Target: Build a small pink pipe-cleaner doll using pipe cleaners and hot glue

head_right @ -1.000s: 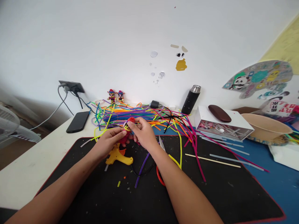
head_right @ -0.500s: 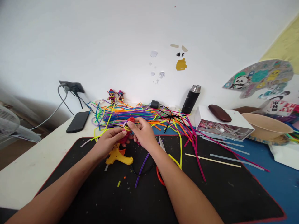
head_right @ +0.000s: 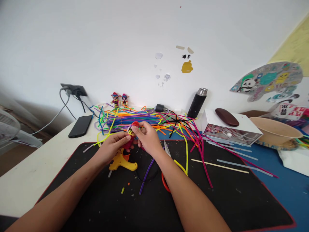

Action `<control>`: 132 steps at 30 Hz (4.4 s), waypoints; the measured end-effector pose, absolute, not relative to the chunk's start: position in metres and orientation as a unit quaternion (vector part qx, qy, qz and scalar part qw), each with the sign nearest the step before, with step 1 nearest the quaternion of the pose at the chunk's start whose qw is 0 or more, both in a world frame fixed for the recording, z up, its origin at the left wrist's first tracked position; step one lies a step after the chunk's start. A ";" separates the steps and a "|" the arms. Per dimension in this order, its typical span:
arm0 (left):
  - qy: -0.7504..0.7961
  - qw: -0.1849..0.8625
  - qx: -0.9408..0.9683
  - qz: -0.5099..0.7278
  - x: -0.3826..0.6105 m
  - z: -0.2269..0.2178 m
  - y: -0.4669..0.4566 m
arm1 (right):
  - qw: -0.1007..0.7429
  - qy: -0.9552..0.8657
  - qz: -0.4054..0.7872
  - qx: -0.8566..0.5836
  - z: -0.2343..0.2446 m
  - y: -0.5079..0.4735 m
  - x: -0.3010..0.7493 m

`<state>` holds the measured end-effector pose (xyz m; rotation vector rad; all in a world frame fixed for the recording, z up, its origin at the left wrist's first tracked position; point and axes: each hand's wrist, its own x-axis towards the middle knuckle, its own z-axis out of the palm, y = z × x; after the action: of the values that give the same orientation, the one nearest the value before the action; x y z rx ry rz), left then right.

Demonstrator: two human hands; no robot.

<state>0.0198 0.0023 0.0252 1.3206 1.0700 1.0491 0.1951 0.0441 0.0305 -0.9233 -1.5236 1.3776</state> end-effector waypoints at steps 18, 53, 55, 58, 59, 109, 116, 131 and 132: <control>0.451 0.538 0.555 0.447 0.019 0.019 0.005 | 0.431 -0.613 0.543 -0.379 0.030 0.044 0.194; 0.463 0.529 0.553 0.448 0.020 0.020 0.006 | 0.433 -0.613 0.542 -0.377 0.029 0.043 0.193; 0.464 0.527 0.554 0.447 0.020 0.020 0.006 | 0.431 -0.614 0.541 -0.379 0.029 0.043 0.193; 0.464 0.529 0.554 0.446 0.020 0.020 0.005 | 0.429 -0.616 0.538 -0.383 0.029 0.043 0.193; 0.463 0.530 0.554 0.445 0.020 0.020 0.005 | 0.430 -0.616 0.539 -0.382 0.029 0.043 0.193; 0.408 0.603 0.425 0.538 0.016 0.016 0.009 | 0.468 -0.552 0.590 -0.358 0.022 0.047 0.192; 0.385 0.626 0.431 0.523 0.016 0.013 0.011 | 0.444 -0.558 0.604 -0.357 0.018 0.045 0.189; 0.394 0.633 0.420 0.518 0.016 0.012 0.010 | 0.445 -0.552 0.604 -0.364 0.017 0.047 0.188; 0.397 0.629 0.420 0.520 0.016 0.011 0.011 | 0.445 -0.554 0.602 -0.364 0.017 0.047 0.188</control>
<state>0.0159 0.0107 0.0114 0.9613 0.9096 1.1904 0.1882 0.0466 0.0169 -0.9012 -1.3716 1.4923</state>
